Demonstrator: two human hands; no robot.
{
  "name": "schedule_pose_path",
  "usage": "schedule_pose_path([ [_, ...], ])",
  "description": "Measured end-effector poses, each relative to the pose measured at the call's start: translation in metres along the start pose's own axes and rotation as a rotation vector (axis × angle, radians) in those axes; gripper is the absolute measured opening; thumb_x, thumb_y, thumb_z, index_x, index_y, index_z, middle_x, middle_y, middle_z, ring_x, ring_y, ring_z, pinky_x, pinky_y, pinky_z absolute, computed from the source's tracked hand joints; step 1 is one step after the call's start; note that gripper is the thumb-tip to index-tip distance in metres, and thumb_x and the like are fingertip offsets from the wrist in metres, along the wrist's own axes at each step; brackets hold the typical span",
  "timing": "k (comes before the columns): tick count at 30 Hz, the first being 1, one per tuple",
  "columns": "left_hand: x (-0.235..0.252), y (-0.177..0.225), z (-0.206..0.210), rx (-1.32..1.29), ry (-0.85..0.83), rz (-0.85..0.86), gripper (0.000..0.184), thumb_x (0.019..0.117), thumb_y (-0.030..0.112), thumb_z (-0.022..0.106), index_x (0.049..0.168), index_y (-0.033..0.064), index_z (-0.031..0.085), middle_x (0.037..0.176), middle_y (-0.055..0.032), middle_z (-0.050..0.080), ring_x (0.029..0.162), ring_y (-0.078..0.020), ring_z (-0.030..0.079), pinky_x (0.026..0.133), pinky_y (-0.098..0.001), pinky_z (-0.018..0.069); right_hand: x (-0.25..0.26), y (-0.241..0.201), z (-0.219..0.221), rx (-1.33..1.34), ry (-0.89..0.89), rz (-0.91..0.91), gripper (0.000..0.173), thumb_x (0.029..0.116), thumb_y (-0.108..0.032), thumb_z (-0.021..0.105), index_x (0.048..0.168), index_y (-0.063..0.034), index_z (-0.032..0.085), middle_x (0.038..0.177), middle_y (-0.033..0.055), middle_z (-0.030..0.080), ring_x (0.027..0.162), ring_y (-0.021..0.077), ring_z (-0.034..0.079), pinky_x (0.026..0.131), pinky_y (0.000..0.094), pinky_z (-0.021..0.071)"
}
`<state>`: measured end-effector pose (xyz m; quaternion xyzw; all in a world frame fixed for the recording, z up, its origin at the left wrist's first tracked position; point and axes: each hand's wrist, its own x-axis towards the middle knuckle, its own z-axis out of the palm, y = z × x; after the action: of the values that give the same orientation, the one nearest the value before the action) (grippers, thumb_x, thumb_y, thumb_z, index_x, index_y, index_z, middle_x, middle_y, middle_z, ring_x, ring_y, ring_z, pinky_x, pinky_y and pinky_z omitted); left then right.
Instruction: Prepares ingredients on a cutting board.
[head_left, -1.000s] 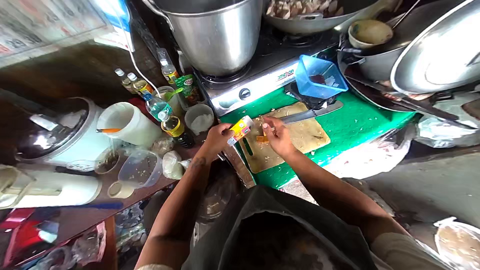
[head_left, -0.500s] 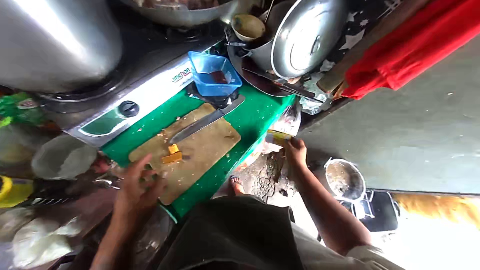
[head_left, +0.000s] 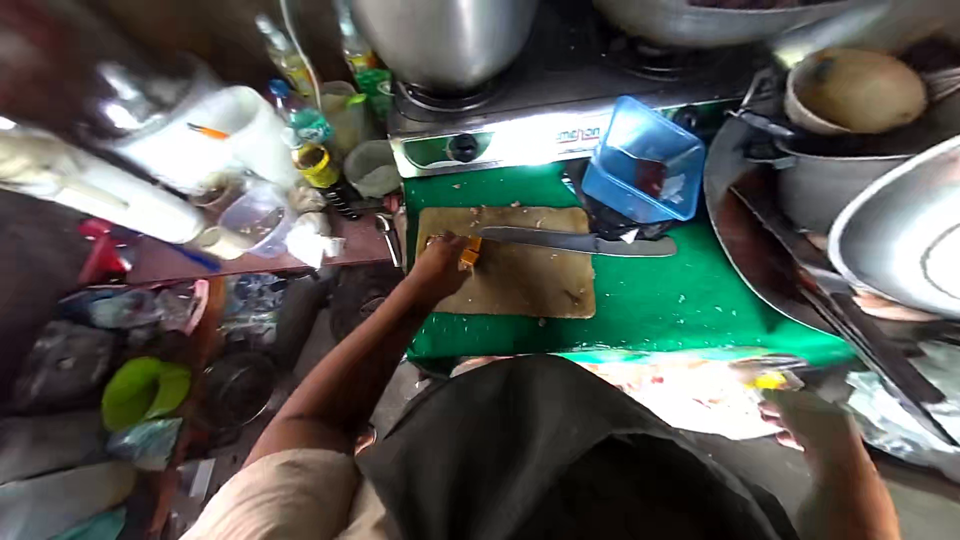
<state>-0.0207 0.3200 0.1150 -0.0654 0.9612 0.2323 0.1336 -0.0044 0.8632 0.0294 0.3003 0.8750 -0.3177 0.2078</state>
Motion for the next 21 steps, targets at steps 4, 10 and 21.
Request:
schedule_pose_path([
  [4,0.009,-0.003,0.016,0.114,0.019,-0.043,0.043,0.0907,-0.001,0.067,0.134,0.0028,0.063,0.130,-0.0258,0.061,0.124,-0.0466,0.057,0.102,-0.0613,0.0479,-0.055,-0.055,0.010,-0.141,-0.384,-0.267,0.031,0.1087,-0.015,0.052,0.126,0.0074,0.063,0.114,0.0272,0.069,0.099,0.0360,0.069,0.088,0.0530,0.0544],
  [10,0.010,-0.021,0.020,0.130,0.089,0.011,0.019,0.0945,0.004,0.065,0.113,-0.0011,0.069,0.119,-0.0249,0.065,0.118,-0.0441,0.061,0.099,-0.0596,0.0505,-0.103,-0.142,0.053,-0.184,-0.404,-0.869,0.027,0.1053,-0.015,0.055,0.118,0.0048,0.068,0.105,0.0220,0.071,0.095,0.0322,0.070,0.090,0.0521,0.0557],
  [21,-0.062,0.092,0.003,-0.436,0.051,0.427,0.018,0.0834,0.005,0.078,0.099,-0.0021,0.071,0.091,-0.0092,0.070,0.079,-0.0111,0.067,0.074,-0.0289,0.0588,-0.159,-0.226,0.092,-0.301,0.151,-1.740,0.019,0.0965,-0.008,0.062,0.110,-0.0009,0.075,0.106,0.0178,0.072,0.103,0.0362,0.070,0.089,0.0532,0.0574],
])
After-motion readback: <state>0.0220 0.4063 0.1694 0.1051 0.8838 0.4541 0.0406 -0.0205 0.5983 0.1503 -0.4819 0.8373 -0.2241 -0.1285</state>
